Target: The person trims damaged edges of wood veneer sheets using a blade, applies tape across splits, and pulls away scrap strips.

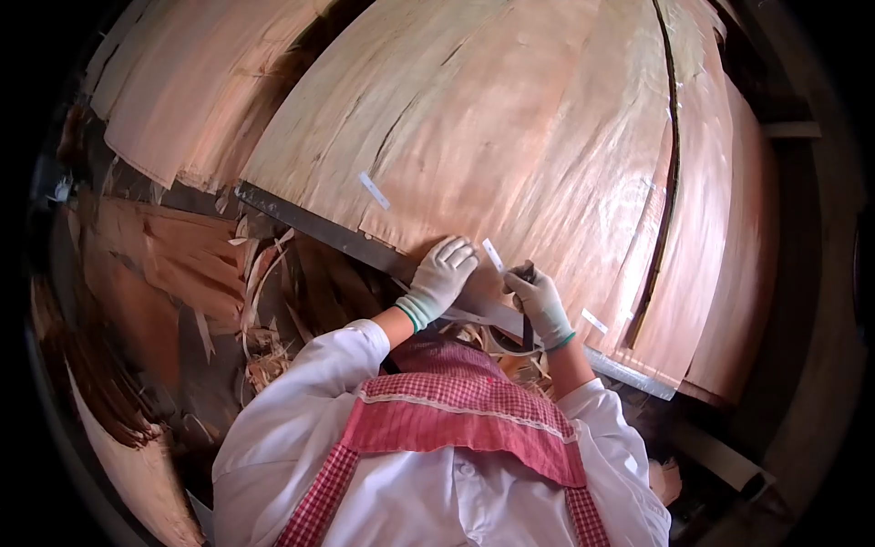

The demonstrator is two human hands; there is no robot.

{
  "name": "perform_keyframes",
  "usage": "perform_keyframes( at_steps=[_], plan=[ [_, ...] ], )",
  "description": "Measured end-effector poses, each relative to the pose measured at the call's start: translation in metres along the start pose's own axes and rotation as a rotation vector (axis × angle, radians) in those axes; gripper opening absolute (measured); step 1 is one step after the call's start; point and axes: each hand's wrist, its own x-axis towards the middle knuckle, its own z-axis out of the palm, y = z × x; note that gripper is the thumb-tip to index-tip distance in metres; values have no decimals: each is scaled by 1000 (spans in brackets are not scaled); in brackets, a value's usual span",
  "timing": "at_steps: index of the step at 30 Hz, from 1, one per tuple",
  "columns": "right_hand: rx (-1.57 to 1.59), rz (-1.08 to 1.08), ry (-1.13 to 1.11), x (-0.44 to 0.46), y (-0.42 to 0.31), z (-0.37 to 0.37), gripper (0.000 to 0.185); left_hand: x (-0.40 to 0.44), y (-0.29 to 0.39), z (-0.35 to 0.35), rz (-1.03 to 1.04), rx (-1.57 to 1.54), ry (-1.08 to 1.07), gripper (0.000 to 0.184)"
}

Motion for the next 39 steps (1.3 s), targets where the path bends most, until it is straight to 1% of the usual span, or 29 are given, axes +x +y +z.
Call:
perform_keyframes(
  at_steps=[2,3,6,9,12,13,14,16,17,18,20,22,23,24,26,27,28,30,31,32,33,34,35,36,37,38,39],
  plan=[
    [1,9,38,2,11,2,16,-2,1,4,-22,-15,22,21],
    [9,-21,28,8,20,1,16,-1,2,4,-30,24,17,29],
    [14,-22,55,15,27,4,19,5,2,-2,-12,-8,-6,40],
    [-22,-60,70,28,37,7,19,7,4,-1,151,267,-179,43],
    [-677,-559,186,37,24,-9,19,8,13,-2,182,473,-448,47],
    [-997,-440,153,44,8,-26,21,5,10,8,176,440,-380,45],
    [-990,-394,126,54,-6,-43,21,12,14,5,136,389,-417,43],
    [-599,-351,64,66,-41,-64,22,39,21,-11,64,293,-481,40],
    [-523,-310,54,76,-54,-64,23,55,17,-14,-56,164,-494,35],
    [-449,-267,42,85,-66,-63,23,66,8,-9,-44,171,-325,36],
    [-328,-210,29,103,-77,-59,23,99,-6,3,-45,156,-184,43],
    [-236,-184,21,133,-66,-52,22,118,-10,18,43,252,-203,49],
    [-145,-249,96,149,-50,-45,22,126,-13,24,80,306,-209,52],
    [-94,-181,94,148,-51,-40,26,130,-14,30,34,334,-449,59],
    [-628,-586,119,169,-34,-58,24,138,-11,24,2,345,-584,60],
    [-933,-536,151,164,-52,-67,24,131,-14,38,84,491,-528,58],
    [-1237,-473,185,150,-76,-76,23,134,-16,46,44,449,-531,57],
    [-1034,-346,155,157,-112,-100,19,138,-6,29,111,545,-530,54],
    [-803,-402,133,167,-121,-109,17,143,-14,33,115,492,-514,52],
    [-570,-453,108,178,-131,-112,15,151,-24,25,20,305,-455,52],
    [-488,-409,103,173,-155,-98,14,160,-34,11,-72,114,-392,52],
    [-464,-439,92,184,-165,-83,16,166,-46,0,-160,-79,-327,52],
    [-437,-463,82,196,-173,-67,18,166,-58,-6,-288,-47,-88,56],
    [-407,-483,73,208,-180,-54,21,169,-84,-5,-272,5,83,61],
    [-392,-475,-61,229,-184,-39,30,173,-108,-4,-386,100,66,68],
    [-466,-452,-2,240,-192,-12,32,179,-124,-16,-480,167,50,77],
    [-392,-454,-57,253,-198,10,27,177,-163,10,-445,487,98,83]
  ],
)
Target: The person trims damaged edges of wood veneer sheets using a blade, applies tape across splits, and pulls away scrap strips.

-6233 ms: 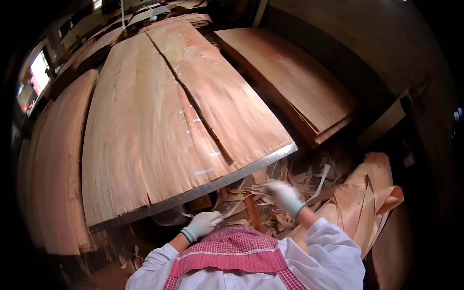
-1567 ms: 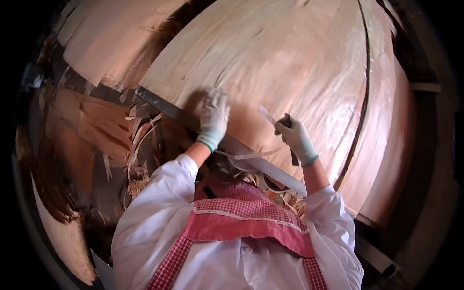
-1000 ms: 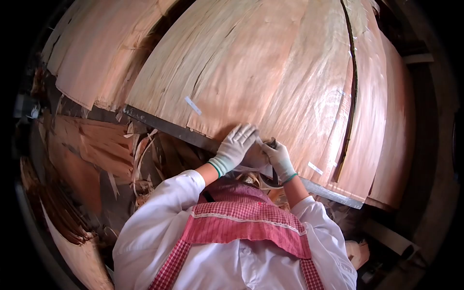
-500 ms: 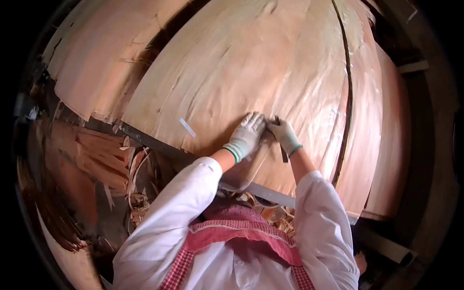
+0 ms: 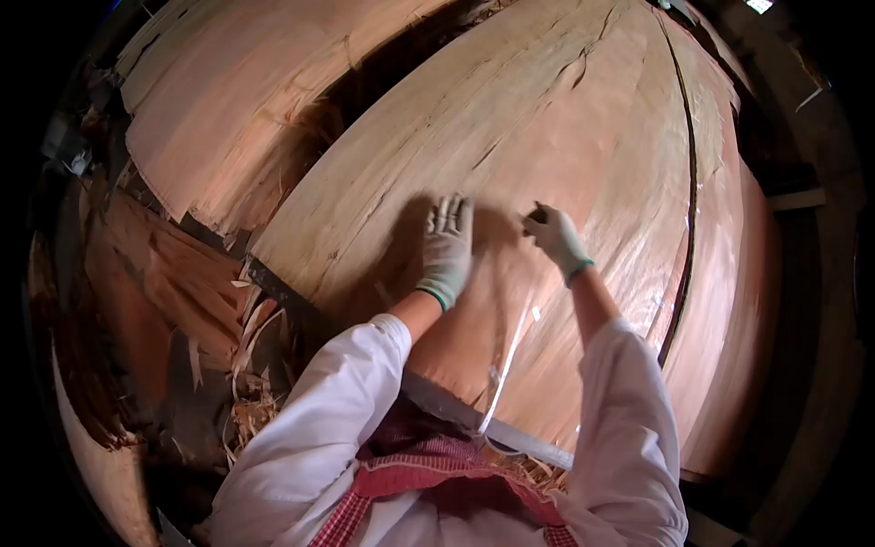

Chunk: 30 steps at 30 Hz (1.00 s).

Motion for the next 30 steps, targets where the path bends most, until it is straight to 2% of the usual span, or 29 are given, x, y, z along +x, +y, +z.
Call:
perform_keyframes(
  at_steps=[1,3,5,6,8,11,14,15,17,18,20,21,22,23,24,25,26,27,28,29,30],
  plan=[
    [-37,-39,-43,28,9,16,24,12,-9,-18,-79,-238,-104,79],
    [-53,-32,-50,66,5,49,27,30,-20,-26,-19,-367,-93,74],
    [-368,30,-8,103,21,67,30,48,-24,-18,137,-406,-143,64],
    [-458,65,4,101,4,67,31,54,-25,-12,216,-426,-168,59],
    [-639,150,23,84,-20,63,31,57,-25,3,241,-286,-199,51],
    [-356,-47,127,60,23,67,33,59,-15,-6,269,-45,-244,46],
    [-84,164,68,20,-27,44,38,61,-11,1,246,-21,-233,44],
    [-29,218,102,23,-37,36,38,66,-13,1,216,-110,-263,43],
    [67,68,94,43,-34,21,30,76,-20,3,161,-289,-319,39],
    [-32,56,59,57,-46,16,28,83,-22,4,144,-319,-139,31],
    [149,21,-3,97,-16,11,32,106,-17,-1,121,-420,-138,30],
    [-95,-53,-1,136,14,6,32,127,-18,-7,101,-455,-110,30],
    [-338,-125,19,173,43,1,33,138,-17,1,88,-737,-206,32],
    [-900,-227,128,197,74,3,31,140,-15,22,81,-1013,-298,35],
    [-901,-229,183,180,41,12,38,136,-15,48,319,-520,-63,41],
    [-841,-91,247,158,26,18,42,139,-8,45,329,-361,-134,42],
    [-708,-139,347,133,4,27,40,142,-1,40,350,-202,-202,43],
    [-624,-61,349,126,10,33,36,139,4,25,343,-74,-295,44],
    [-549,21,351,120,26,31,31,135,9,28,320,-54,-292,45],
    [-312,0,330,121,62,29,20,136,12,28,302,-41,-286,46],
    [-77,191,275,82,9,33,17,138,15,30,299,-29,-329,46]
  ],
)
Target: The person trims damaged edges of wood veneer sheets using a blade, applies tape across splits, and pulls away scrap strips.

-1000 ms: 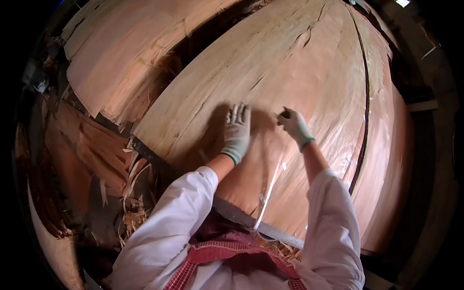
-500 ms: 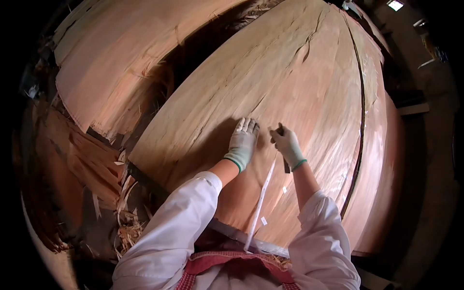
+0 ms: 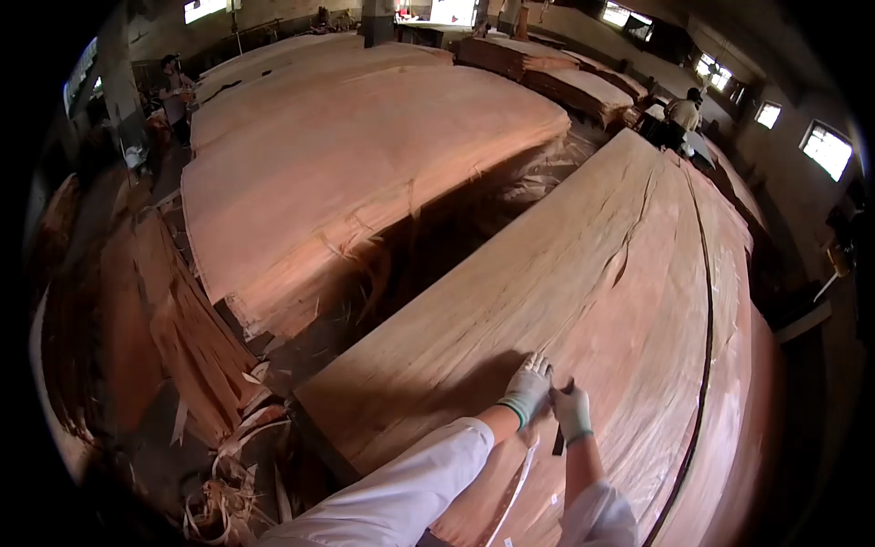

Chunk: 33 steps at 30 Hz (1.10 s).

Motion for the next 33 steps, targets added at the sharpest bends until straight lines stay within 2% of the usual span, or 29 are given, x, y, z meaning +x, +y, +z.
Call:
perform_keyframes(
  at_steps=[2,3,4,6,9,12,13,14,15,16,17,19,21,23,24,25,27,30,33],
  plan=[
    [309,45,-14,-59,-32,-21,20,5,1,4,-8,-2,-15,45],
    [276,2,-25,-88,-44,-37,22,5,1,4,-10,-11,11,44],
    [333,46,-46,-106,-43,-53,22,6,-2,-2,-15,-44,-1,42],
    [375,113,-18,-128,-9,-91,19,6,-6,-17,-16,-117,-39,39],
    [338,258,132,-145,55,-147,17,-4,3,-4,6,-333,191,36],
    [167,156,227,-147,106,-180,13,-33,59,8,195,-510,254,37],
    [125,79,204,-144,113,-184,14,-38,74,23,355,-428,352,37],
    [13,58,255,-141,108,-181,18,-45,81,9,403,-453,206,36],
    [39,9,251,-133,107,-177,22,-49,92,6,340,-358,67,35],
    [38,37,260,-137,96,-172,32,-55,105,35,320,-261,236,34],
    [108,2,260,-119,99,-166,40,-54,101,21,301,-267,212,34],
    [75,46,169,-100,85,-156,40,-52,102,23,272,-284,208,43],
    [130,-5,153,-82,68,-138,32,-47,105,12,303,-335,266,42],
    [119,-84,86,-42,102,-126,29,-33,114,19,379,-339,250,42],
    [-83,119,49,-42,87,-126,31,-28,119,20,417,-342,241,42],
    [-120,234,82,-48,77,-122,34,-26,125,22,415,-259,150,42],
    [-491,242,195,-60,69,-125,33,-25,135,13,403,-96,-30,44],
    [-435,190,237,-74,100,-122,30,-31,146,0,420,60,-155,47],
    [306,308,301,-116,118,-102,28,-31,162,-2,335,104,-226,48]
  ],
)
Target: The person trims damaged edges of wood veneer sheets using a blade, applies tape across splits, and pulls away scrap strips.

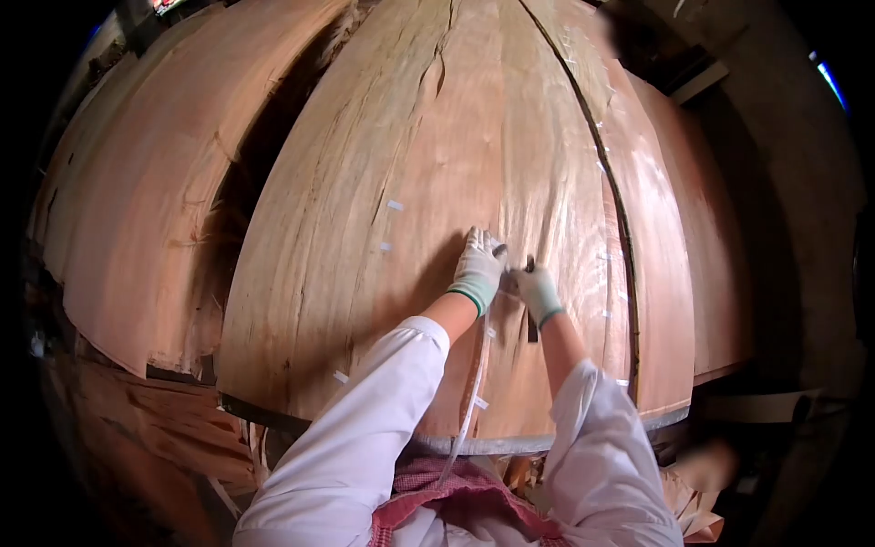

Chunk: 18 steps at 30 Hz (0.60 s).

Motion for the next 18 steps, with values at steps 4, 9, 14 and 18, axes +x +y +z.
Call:
perform_keyframes(
  at_steps=[4,9,14,18],
  plan=[
    [265,-111,116,-128,-35,-48,14,2,-3,-5,7,-103,45,42],
    [789,-422,470,-270,-67,-160,20,-80,-56,17,-33,-752,951,34],
    [871,-778,502,-366,-114,-195,16,-306,-96,45,-283,-784,967,28],
    [883,-754,257,-395,-110,-144,12,-503,-110,88,-674,-673,763,29]
  ],
)
